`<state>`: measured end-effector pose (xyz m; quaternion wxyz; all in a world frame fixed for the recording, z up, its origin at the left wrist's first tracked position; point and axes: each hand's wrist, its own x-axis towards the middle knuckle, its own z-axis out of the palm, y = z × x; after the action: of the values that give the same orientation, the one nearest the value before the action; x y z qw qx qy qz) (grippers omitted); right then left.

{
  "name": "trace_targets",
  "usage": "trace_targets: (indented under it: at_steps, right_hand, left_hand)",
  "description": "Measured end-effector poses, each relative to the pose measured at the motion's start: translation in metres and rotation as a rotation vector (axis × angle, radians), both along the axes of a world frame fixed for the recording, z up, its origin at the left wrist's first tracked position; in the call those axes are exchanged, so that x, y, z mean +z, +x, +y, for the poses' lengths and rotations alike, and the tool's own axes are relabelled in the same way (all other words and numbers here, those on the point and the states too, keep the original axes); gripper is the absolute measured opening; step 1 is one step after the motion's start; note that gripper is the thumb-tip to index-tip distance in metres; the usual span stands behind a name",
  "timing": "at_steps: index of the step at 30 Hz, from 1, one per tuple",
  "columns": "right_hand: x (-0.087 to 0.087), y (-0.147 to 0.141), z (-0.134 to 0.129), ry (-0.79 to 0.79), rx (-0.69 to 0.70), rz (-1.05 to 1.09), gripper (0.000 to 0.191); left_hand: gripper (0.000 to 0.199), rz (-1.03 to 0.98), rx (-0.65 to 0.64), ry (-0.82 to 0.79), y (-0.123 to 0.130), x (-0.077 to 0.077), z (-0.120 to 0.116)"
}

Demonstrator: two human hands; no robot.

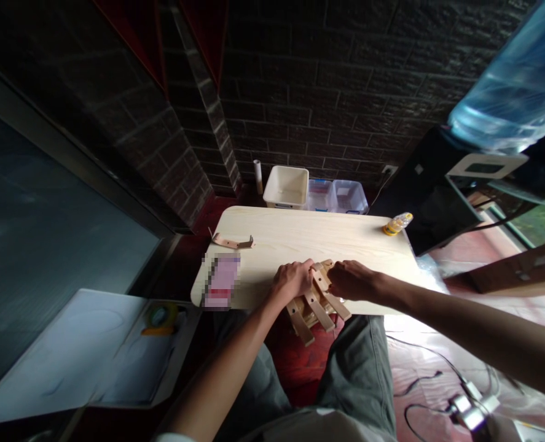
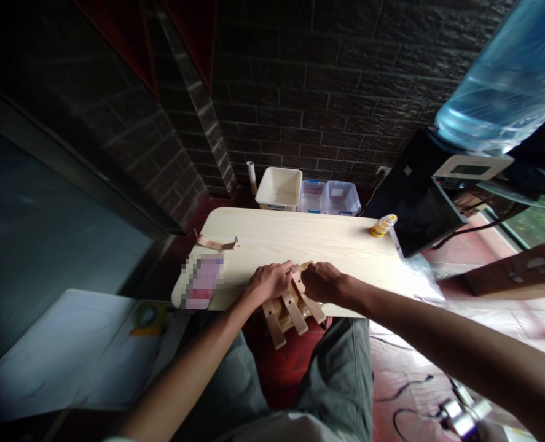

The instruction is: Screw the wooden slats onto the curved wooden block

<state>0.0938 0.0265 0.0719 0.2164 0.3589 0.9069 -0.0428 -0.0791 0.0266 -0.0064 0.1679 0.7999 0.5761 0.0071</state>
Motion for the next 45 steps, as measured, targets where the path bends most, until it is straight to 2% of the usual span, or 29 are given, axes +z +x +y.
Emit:
trace_targets:
  at_steps: [4, 8, 13, 19, 26, 30, 34, 37, 42, 45]
  right_hand:
    - [-0.002, 0.006, 0.000, 0.066, 0.084, 0.026, 0.015]
    - [-0.011, 0.007, -0.006, 0.152, 0.131, 0.090, 0.026]
    - [-0.017, 0.012, -0.014, 0.235, 0.153, 0.147, 0.026]
    - [-0.005, 0.001, -0.012, 0.083, 0.009, 0.093, 0.019]
    - [0.000, -0.003, -0.013, 0.033, -0.120, 0.015, 0.023]
    - [-0.001, 0.004, -0.012, 0.044, -0.047, 0.031, 0.028]
    - [-0.002, 0.008, -0.012, 0.136, 0.067, 0.075, 0.022]
    - [-0.005, 0.008, -0.016, 0.156, 0.114, 0.095, 0.027]
    - [-0.015, 0.011, -0.016, 0.131, 0.100, 0.150, 0.025]
    - [-0.015, 0.012, -0.015, 0.096, 0.061, 0.134, 0.021]
  left_hand:
    - [0.030, -0.002, 0.001, -0.020, -0.001, 0.002, 0.000]
    - [0.031, 0.004, 0.016, -0.070, 0.000, 0.002, 0.002]
    - [0.031, -0.001, 0.025, -0.076, 0.002, 0.003, 0.002]
    - [0.030, -0.005, 0.041, -0.091, 0.004, 0.004, 0.002]
    - [0.032, -0.005, 0.028, -0.072, 0.004, 0.006, 0.000]
    - [0.031, 0.004, 0.036, -0.073, 0.003, 0.009, -0.002]
    - [0.032, 0.000, 0.033, -0.090, 0.002, 0.011, -0.001]
    - [0.032, -0.001, 0.049, -0.102, 0.003, 0.013, -0.001]
    - [0.032, -0.001, 0.063, -0.113, 0.004, 0.013, -0.002]
    - [0.032, 0.003, 0.058, -0.099, 0.004, 0.011, -0.002]
